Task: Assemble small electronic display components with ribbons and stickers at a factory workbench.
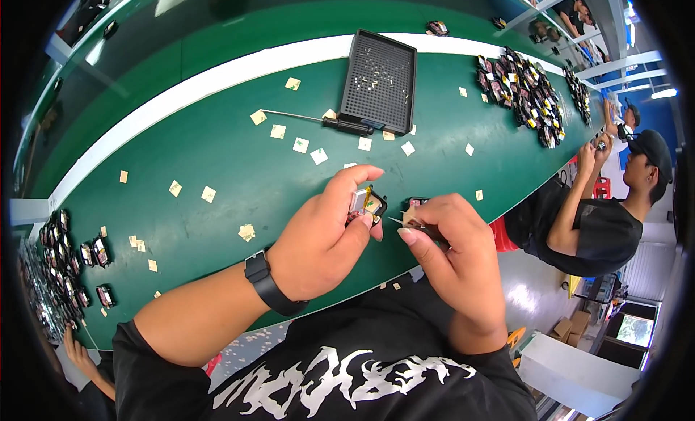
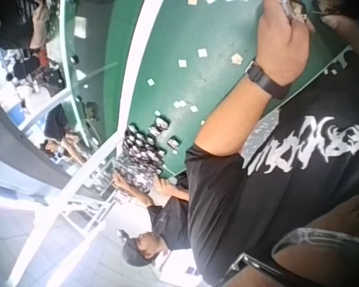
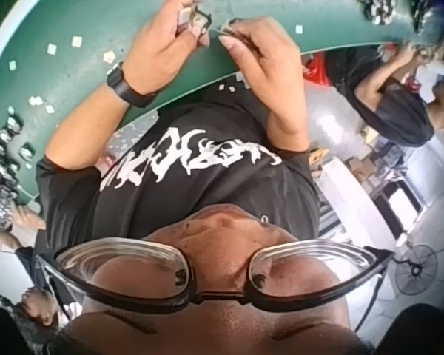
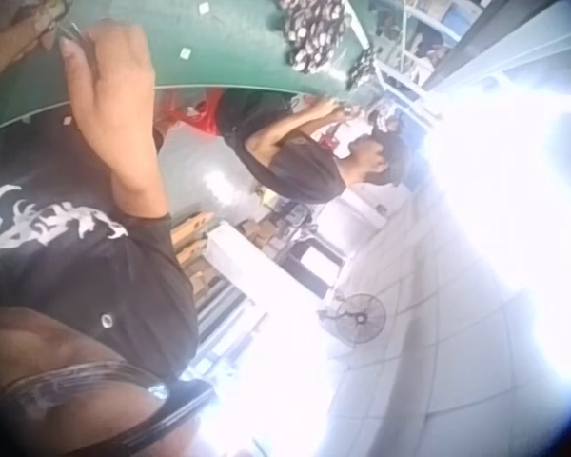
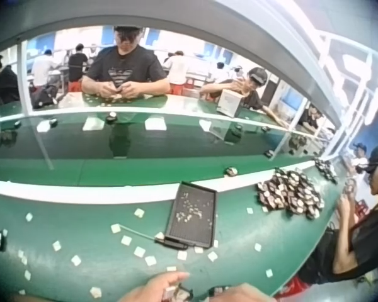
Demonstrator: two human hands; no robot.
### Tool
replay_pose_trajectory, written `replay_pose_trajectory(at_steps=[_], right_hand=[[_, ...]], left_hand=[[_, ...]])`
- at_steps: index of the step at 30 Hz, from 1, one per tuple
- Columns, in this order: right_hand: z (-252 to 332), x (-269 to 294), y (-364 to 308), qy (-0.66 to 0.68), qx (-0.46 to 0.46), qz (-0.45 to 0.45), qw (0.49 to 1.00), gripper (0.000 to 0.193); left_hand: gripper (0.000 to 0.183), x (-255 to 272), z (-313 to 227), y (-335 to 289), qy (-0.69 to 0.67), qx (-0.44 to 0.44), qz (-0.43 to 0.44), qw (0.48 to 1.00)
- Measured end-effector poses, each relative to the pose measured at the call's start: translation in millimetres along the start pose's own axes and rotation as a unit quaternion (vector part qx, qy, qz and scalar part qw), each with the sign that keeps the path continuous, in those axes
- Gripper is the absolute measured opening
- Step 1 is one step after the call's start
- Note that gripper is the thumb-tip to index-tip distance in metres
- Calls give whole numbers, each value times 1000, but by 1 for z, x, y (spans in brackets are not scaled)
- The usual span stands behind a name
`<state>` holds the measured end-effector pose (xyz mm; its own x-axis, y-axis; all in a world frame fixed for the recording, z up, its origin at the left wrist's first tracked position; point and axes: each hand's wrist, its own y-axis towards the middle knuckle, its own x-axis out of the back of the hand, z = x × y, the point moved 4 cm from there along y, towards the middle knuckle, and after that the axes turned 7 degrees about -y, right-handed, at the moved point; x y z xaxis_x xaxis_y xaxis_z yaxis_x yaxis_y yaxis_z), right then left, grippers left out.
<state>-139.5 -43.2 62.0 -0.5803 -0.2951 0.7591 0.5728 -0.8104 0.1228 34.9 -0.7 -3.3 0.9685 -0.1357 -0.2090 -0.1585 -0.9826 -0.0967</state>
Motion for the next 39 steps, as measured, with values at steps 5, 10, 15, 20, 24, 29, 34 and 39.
replay_pose_trajectory(at_steps=[5,10,15,20,24,29,34,39], right_hand=[[-3,-1,1,-43,9,13,999,13],[2,-8,-3,-45,-33,16,998,10],[-1,-15,-4,-66,-41,-11,997,10],[-1,-17,-3,-89,-27,-8,996,10],[-5,-15,-4,-87,-22,-14,996,10],[-18,-17,-3,22,-16,0,1000,11],[-28,-13,-4,223,-130,21,966,12],[3,-18,28,118,3,11,993,14]], left_hand=[[43,0,1,1,11,-6,11,1000],[35,-3,3,1,46,-27,7,999],[33,-5,2,1,66,-51,7,997],[32,-5,0,3,81,-65,14,994],[31,-2,1,4,74,-31,39,996],[31,-1,4,4,-60,67,57,994],[33,-4,5,4,-147,121,43,981],[34,-4,8,3,-29,43,71,996]])
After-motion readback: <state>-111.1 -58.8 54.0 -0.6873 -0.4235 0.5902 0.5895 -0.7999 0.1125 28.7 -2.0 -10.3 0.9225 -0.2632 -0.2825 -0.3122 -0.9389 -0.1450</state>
